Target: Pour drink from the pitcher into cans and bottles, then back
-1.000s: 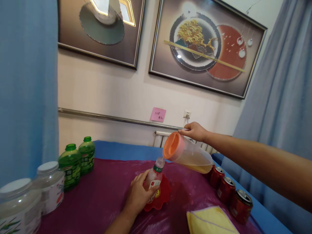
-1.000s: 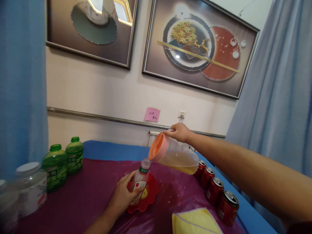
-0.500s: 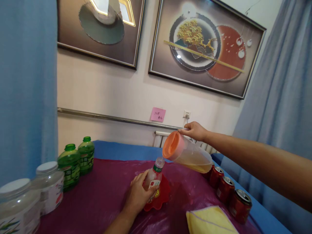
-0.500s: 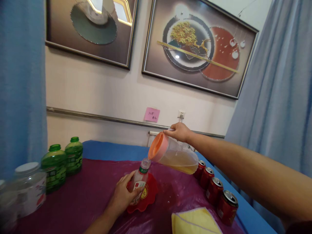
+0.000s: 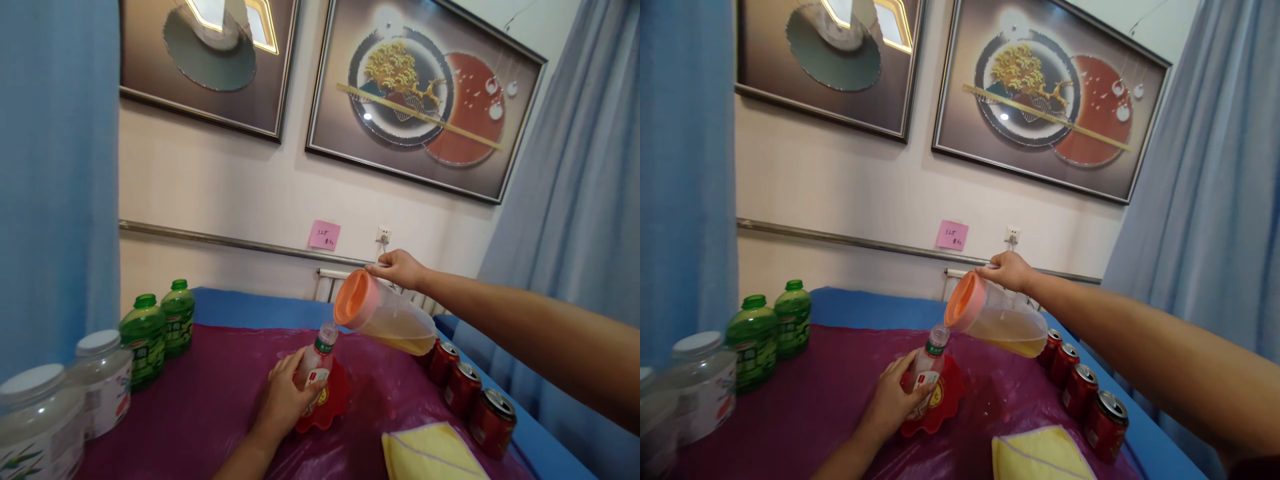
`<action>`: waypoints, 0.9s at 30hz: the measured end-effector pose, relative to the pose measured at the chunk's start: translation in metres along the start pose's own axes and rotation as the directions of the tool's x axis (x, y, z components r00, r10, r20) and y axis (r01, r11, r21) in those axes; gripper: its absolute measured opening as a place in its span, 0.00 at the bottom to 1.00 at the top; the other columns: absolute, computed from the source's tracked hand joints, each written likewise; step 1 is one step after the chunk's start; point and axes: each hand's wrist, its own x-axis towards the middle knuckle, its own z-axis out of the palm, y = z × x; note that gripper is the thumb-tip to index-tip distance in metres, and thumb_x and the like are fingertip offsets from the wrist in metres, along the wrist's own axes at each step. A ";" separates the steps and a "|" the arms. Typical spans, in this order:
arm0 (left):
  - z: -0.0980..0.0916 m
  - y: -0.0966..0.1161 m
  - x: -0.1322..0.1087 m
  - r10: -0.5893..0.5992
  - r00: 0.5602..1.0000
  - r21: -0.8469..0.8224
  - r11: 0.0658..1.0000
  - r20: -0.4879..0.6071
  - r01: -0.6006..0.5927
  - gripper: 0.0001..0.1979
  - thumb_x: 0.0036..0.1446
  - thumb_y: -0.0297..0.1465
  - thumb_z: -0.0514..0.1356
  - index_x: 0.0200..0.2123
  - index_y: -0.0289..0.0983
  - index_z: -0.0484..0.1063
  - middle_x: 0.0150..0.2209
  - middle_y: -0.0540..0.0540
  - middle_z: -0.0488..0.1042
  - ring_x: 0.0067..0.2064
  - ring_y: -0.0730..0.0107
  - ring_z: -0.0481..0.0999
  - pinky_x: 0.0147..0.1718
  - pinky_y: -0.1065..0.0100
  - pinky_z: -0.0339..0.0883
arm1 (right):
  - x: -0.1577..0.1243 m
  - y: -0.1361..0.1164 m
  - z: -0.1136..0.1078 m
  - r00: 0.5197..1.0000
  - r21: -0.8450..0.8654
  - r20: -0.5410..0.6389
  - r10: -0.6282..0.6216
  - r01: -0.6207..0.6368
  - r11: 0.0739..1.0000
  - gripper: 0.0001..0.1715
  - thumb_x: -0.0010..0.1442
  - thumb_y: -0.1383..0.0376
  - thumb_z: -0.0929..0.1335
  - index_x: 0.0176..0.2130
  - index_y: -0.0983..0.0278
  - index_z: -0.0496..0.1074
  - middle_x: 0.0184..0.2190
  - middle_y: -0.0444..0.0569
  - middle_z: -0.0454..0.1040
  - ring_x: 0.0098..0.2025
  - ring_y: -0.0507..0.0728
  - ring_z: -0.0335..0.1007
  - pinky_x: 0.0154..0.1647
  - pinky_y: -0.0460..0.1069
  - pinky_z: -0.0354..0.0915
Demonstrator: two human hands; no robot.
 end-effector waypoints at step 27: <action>0.002 -0.005 0.000 0.021 1.000 -0.049 0.999 -0.002 -0.021 0.33 0.44 0.41 0.69 0.55 0.38 0.73 0.54 0.38 0.78 0.56 0.49 0.75 0.57 0.50 0.65 | -0.001 -0.004 0.000 1.000 0.000 -0.004 -0.008 0.008 1.000 0.37 0.47 0.34 0.67 0.17 0.59 0.50 0.15 0.37 0.46 0.21 0.49 0.43 0.23 0.48 0.42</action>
